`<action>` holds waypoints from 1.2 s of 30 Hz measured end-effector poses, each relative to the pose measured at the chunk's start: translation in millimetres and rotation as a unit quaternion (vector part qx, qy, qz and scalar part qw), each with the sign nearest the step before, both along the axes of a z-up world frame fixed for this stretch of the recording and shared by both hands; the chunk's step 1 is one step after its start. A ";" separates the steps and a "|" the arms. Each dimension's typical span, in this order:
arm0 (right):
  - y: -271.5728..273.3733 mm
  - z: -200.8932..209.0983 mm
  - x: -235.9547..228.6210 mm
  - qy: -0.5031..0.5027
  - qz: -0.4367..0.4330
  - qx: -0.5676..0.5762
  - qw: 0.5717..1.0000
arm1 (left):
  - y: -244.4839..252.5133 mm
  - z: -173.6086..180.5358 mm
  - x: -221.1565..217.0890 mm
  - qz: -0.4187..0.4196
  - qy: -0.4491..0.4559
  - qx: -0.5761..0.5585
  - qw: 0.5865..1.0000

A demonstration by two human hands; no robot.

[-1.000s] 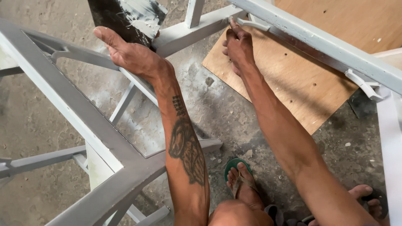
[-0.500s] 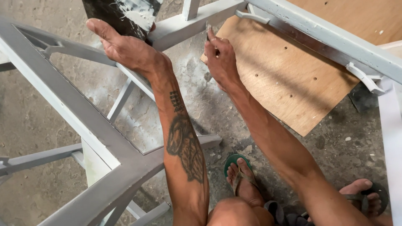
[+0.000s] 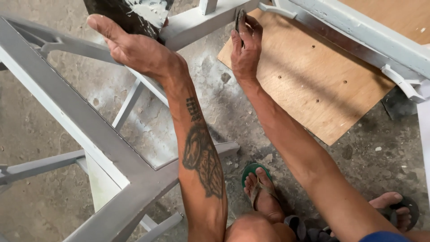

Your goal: Applying white putty to the joints and slats of a wooden chair frame to fill gaps and smooth the surface using a putty knife and scraper.

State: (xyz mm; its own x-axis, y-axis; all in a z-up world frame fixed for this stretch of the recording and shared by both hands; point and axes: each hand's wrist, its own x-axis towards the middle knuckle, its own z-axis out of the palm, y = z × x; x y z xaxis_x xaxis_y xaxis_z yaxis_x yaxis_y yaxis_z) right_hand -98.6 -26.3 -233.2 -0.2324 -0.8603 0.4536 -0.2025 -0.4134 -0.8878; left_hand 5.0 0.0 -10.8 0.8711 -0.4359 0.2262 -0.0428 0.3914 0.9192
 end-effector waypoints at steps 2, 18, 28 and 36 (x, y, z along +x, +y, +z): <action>-0.1 1.0 4.0 -0.019 0.003 -0.003 1.000 | -0.6 1.8 -0.7 0.008 -0.008 0.001 1.000; -4.0 29.3 -29.7 -0.168 0.100 0.288 0.938 | 1.9 -1.8 0.1 -0.009 0.004 -0.009 1.000; 12.8 58.0 -17.6 -0.136 0.147 0.196 0.960 | 0.7 -2.2 -3.3 -0.003 -0.020 -0.001 1.000; 47.5 68.4 -12.5 -0.017 0.163 0.160 0.973 | 4.0 12.7 -10.3 0.014 0.017 0.036 0.999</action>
State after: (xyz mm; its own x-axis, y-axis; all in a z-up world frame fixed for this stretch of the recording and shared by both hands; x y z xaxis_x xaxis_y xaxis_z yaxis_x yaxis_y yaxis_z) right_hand -111.2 21.1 -164.9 0.0658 -0.9870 0.1466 -0.0763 -0.1515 -0.9855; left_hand -5.3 4.0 1.9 0.8902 -0.4247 0.1645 -0.0204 0.3236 0.9460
